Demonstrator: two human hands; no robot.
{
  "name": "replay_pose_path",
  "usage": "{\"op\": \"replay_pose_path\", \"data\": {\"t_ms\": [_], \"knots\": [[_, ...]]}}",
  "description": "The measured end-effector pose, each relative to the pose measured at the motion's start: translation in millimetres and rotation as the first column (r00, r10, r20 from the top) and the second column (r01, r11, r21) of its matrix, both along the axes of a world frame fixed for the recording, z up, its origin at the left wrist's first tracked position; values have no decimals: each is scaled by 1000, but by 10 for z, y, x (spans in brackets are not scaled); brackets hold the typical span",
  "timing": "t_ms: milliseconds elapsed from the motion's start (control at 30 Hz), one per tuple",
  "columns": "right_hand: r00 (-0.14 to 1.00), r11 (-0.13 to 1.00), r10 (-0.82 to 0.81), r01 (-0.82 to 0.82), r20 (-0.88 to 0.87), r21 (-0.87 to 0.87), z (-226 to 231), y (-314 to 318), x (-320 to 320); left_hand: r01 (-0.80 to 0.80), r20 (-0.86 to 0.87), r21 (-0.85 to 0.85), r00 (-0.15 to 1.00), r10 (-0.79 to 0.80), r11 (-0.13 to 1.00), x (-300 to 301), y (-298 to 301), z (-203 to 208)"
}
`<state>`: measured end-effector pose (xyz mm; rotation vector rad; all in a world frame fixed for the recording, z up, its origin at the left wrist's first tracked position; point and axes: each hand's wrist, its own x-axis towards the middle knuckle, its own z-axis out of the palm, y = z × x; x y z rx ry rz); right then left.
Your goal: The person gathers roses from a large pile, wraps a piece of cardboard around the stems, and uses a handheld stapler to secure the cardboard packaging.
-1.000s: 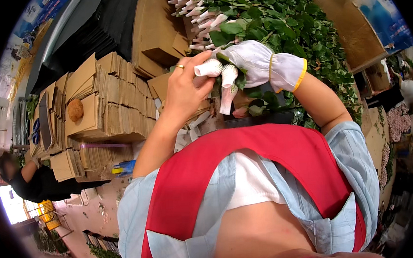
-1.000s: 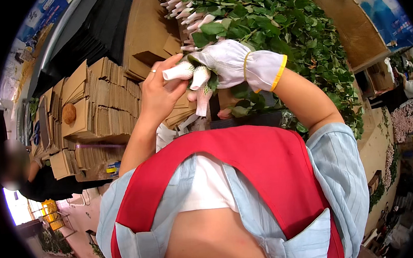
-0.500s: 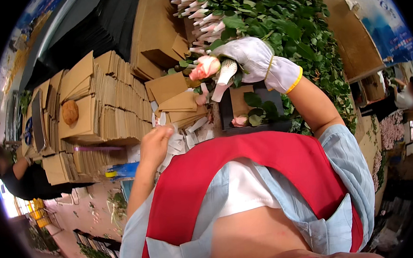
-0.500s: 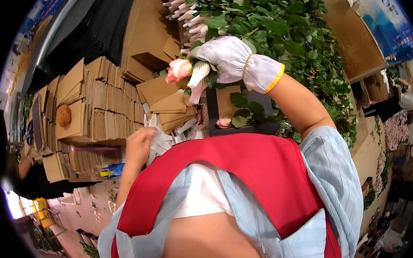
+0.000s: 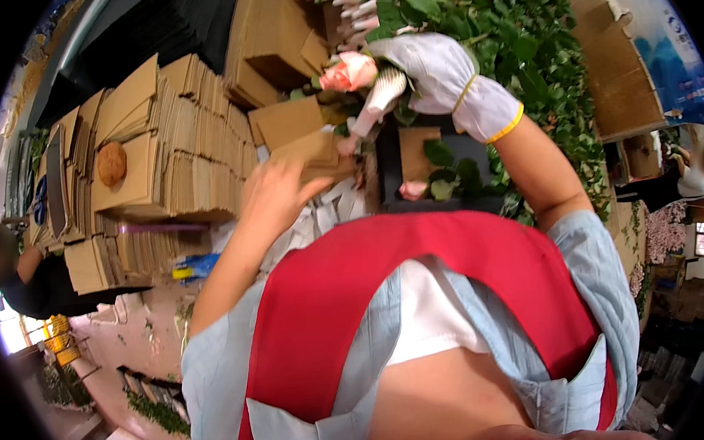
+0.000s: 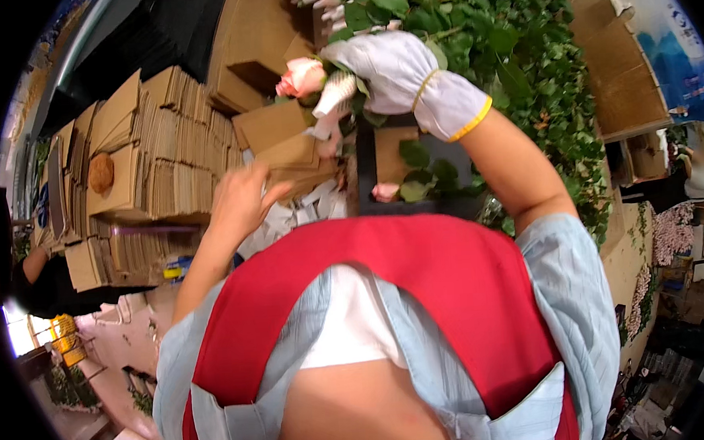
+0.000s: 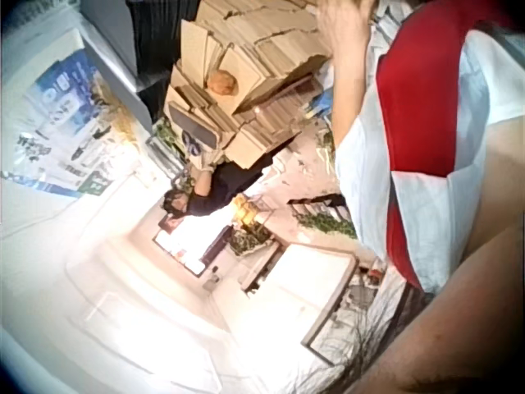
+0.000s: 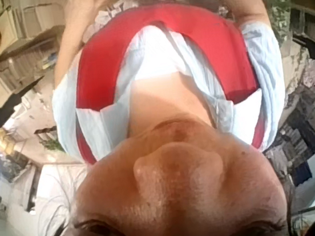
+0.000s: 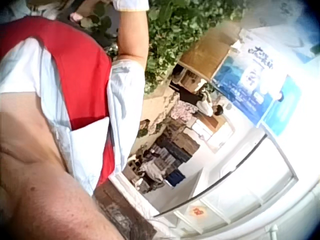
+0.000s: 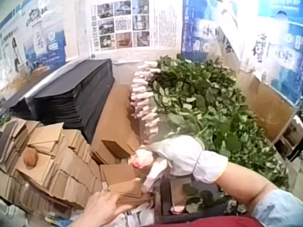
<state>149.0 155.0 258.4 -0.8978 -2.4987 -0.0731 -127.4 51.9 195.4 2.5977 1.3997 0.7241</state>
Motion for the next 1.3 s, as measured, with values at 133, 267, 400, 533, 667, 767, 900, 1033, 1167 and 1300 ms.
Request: {"op": "replay_pose_path", "data": {"t_ms": [133, 267, 400, 533, 667, 767, 900, 1033, 1167, 1300], "knots": [[987, 988, -46, 68, 157, -135, -44, -67, -285, -35, 76, 202, 997, 20, 979, 513, 236, 479], [993, 986, 26, -6, 116, -168, -210, -16, -197, 55, -93, 58, 994, -50, 997, 182, 104, 409], [990, 990, -65, 80, 127, -117, -111, 76, -33, -187, -413, -525, 909, -57, 830, -345, -67, 188], [1000, 996, 20, -18, 23, -83, -125, -38, -181, 107, 130, -190, 988, -83, 976, 210, 294, -2], [978, 922, 16, -94, -206, -376, -23, 72, 285, 514, 309, -401, 855, -416, 758, 218, 277, 146], [855, 957, -269, 187, -443, -219, 664, -216, 976, 129, -163, -731, 921, -355, 670, -105, 106, -66], [565, 554, -686, 814, -458, 174, 1448, -937, 2306, 175, -101, -585, 953, -286, 792, 522, 273, -355], [289, 253, -886, 957, -363, 144, 1480, -1664, 2964, 729, 606, -391, 664, -438, 562, 1250, 451, -800], [525, 503, -743, 847, -416, 171, 1712, -1868, 2244, 778, 501, -306, 621, -603, 548, 1371, 449, -1230], [866, 896, -440, 441, -238, -52, 1224, -1212, 1413, 600, 614, -450, 746, -258, 661, 1142, 264, -1199]]}}
